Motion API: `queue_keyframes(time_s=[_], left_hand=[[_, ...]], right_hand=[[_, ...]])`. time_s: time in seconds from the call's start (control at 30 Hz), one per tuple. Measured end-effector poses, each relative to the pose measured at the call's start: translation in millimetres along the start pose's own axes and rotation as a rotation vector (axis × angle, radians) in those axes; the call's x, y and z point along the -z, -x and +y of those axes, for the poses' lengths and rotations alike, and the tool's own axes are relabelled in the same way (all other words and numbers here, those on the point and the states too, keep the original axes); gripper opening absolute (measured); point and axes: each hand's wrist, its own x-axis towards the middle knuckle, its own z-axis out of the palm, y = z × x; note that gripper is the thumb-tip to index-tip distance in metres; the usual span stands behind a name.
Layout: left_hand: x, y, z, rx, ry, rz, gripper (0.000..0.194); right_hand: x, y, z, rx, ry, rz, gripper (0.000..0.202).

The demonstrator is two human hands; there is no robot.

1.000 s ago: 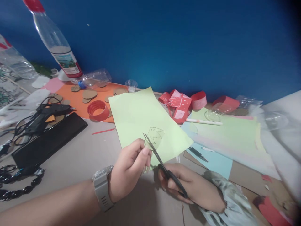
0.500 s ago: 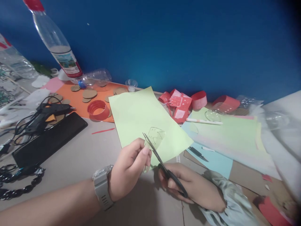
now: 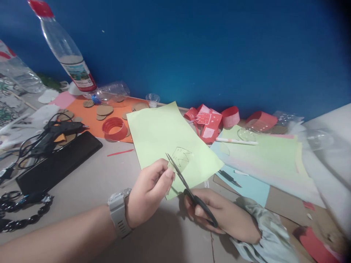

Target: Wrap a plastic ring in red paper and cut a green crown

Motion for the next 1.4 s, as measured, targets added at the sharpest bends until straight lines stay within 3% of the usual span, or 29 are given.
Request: queue_keyframes(time_s=[1.1, 1.4], left_hand=[[-0.2, 2.5, 0.2, -0.034, -0.073, 0.017, 0.032], [-2.3, 1.9, -2.2, -0.017, 0.006, 0.006, 0.034]], right_hand=[[3.7, 0.9, 4.4, 0.028, 0.033, -0.016, 0.044], [2.7, 0.9, 1.0, -0.031, 0.009, -0.005, 0.048]])
